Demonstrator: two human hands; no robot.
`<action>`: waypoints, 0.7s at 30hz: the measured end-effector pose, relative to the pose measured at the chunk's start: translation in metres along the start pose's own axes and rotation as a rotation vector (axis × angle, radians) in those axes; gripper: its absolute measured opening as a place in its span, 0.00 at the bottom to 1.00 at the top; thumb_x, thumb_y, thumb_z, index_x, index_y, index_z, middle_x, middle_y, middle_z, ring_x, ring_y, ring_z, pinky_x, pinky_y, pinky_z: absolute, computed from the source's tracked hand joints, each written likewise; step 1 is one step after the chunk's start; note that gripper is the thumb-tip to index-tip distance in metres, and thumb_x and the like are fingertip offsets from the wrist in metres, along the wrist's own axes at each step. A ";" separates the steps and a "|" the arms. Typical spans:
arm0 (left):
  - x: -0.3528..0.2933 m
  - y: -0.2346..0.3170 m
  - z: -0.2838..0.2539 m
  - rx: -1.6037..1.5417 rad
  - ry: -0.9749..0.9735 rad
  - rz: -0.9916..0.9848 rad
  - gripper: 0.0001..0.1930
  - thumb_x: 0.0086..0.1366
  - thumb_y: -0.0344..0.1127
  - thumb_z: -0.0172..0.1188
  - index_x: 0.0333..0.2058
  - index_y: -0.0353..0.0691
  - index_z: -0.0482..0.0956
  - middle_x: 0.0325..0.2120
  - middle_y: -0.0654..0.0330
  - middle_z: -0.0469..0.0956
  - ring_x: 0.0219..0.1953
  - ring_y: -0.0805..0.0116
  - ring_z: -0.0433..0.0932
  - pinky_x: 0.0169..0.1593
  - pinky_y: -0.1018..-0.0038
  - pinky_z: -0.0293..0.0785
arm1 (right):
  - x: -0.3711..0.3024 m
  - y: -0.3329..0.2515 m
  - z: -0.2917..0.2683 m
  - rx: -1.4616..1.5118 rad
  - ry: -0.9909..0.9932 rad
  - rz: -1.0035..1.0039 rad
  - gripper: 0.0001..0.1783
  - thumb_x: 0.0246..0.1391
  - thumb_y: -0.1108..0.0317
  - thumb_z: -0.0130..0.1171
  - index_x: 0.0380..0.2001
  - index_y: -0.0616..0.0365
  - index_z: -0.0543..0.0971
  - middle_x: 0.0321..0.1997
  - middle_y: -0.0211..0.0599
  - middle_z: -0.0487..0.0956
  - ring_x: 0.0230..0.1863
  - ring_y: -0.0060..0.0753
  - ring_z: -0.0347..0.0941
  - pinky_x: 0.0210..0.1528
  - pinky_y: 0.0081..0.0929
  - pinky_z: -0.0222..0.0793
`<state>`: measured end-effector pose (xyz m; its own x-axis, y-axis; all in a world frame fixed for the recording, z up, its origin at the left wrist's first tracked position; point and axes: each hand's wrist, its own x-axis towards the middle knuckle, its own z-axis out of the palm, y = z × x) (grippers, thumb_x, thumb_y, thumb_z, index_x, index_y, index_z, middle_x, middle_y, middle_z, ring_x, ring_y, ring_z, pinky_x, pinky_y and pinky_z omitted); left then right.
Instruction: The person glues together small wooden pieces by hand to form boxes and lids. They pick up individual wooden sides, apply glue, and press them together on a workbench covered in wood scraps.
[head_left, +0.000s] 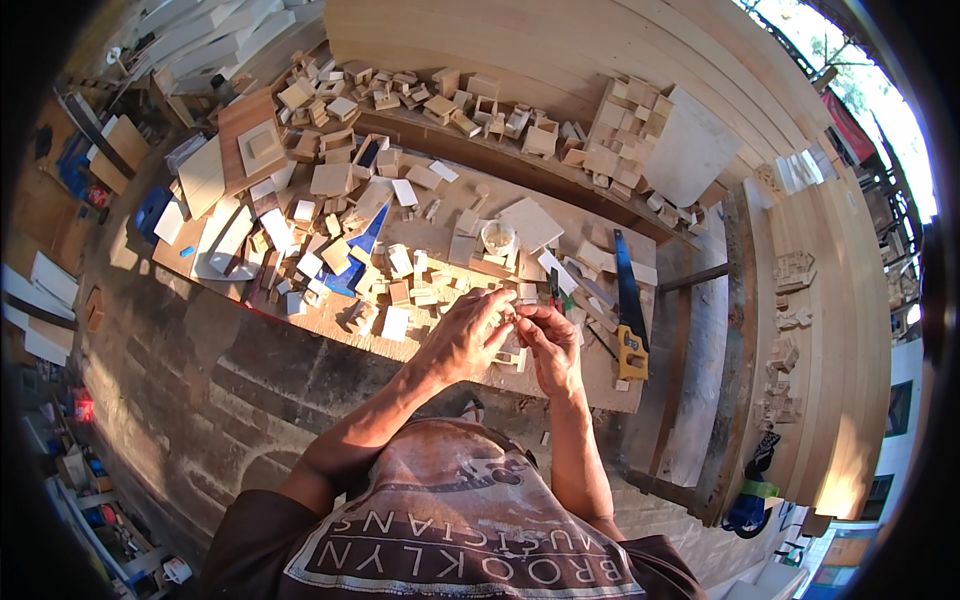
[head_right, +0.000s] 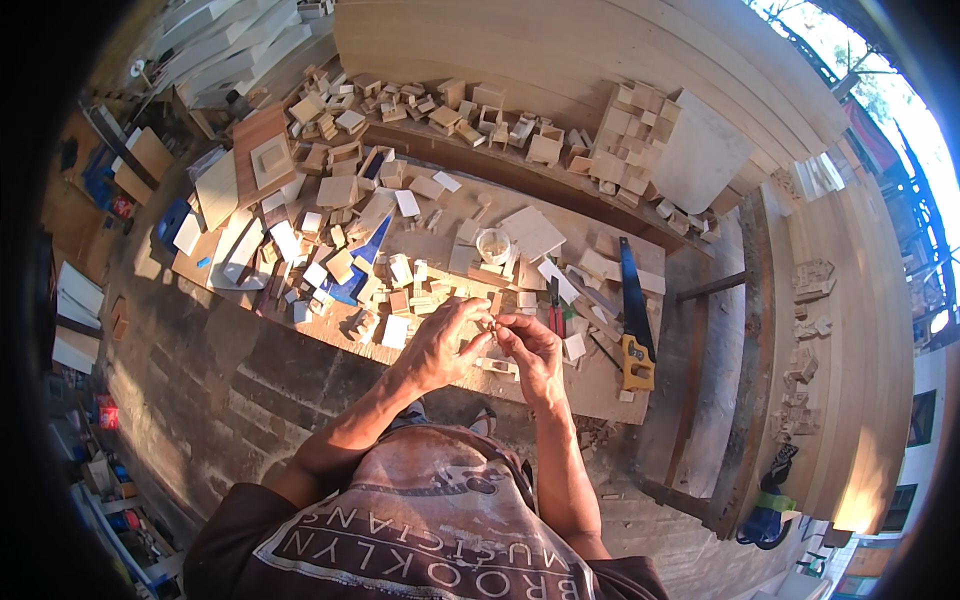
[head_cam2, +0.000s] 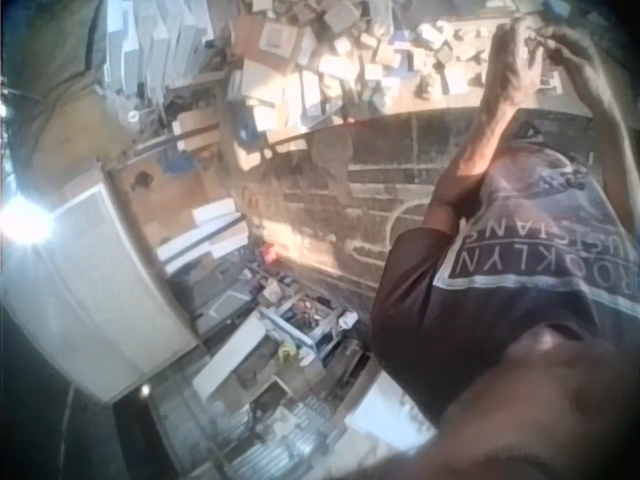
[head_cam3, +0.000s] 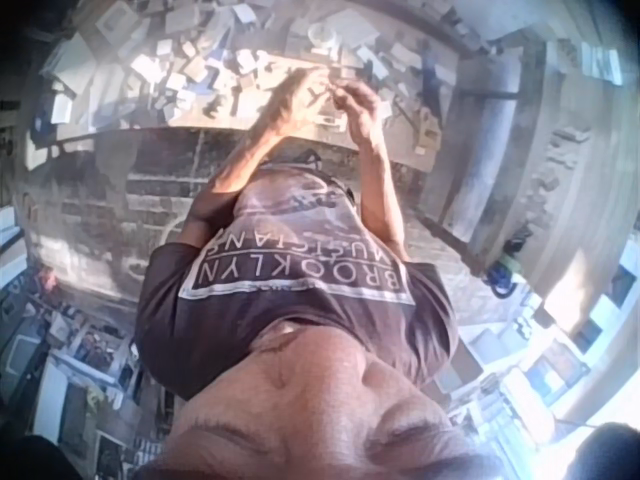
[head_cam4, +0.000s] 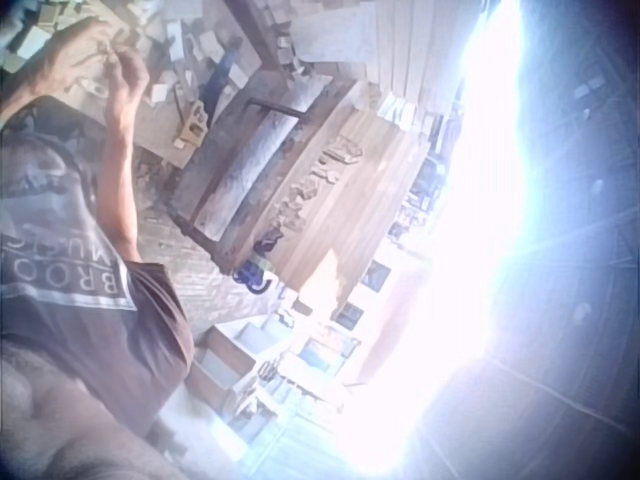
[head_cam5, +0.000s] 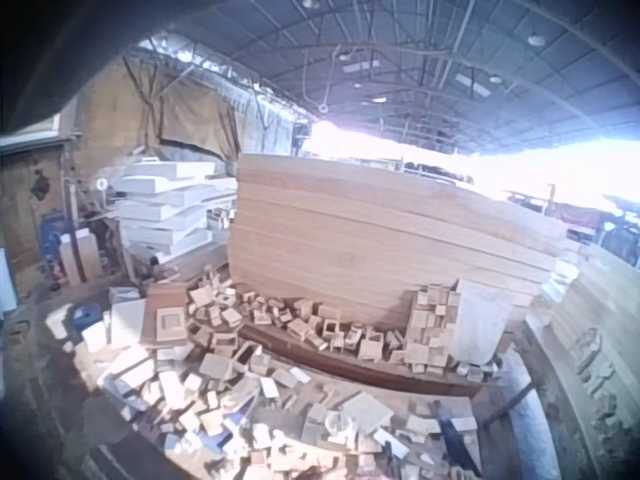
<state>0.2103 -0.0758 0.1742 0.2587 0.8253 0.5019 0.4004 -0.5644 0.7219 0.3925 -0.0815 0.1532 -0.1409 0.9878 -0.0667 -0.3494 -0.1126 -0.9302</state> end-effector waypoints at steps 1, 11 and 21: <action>-0.001 0.000 0.000 0.055 0.004 0.034 0.26 0.58 0.24 0.66 0.54 0.36 0.69 0.41 0.53 0.80 0.44 0.55 0.80 0.51 0.63 0.76 | 0.000 -0.001 0.000 -0.041 -0.002 -0.017 0.09 0.59 0.71 0.65 0.42 0.61 0.80 0.34 0.27 0.80 0.33 0.15 0.70 0.37 0.15 0.67; -0.004 0.001 -0.004 0.185 -0.058 0.091 0.27 0.57 0.25 0.66 0.55 0.36 0.69 0.45 0.51 0.78 0.48 0.53 0.77 0.54 0.61 0.74 | -0.011 -0.009 0.020 -0.212 0.115 -0.033 0.08 0.58 0.72 0.65 0.39 0.61 0.79 0.34 0.25 0.80 0.35 0.11 0.72 0.37 0.12 0.67; -0.010 0.001 -0.007 0.190 -0.098 0.096 0.29 0.53 0.24 0.68 0.55 0.37 0.70 0.44 0.51 0.77 0.49 0.53 0.77 0.53 0.61 0.75 | -0.016 -0.005 0.028 -0.179 0.175 0.015 0.06 0.58 0.74 0.64 0.36 0.61 0.78 0.29 0.24 0.79 0.28 0.10 0.70 0.27 0.11 0.63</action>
<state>0.2023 -0.0842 0.1730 0.3838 0.7706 0.5087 0.5258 -0.6353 0.5656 0.3709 -0.0994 0.1688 0.0236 0.9915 -0.1282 -0.1769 -0.1220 -0.9766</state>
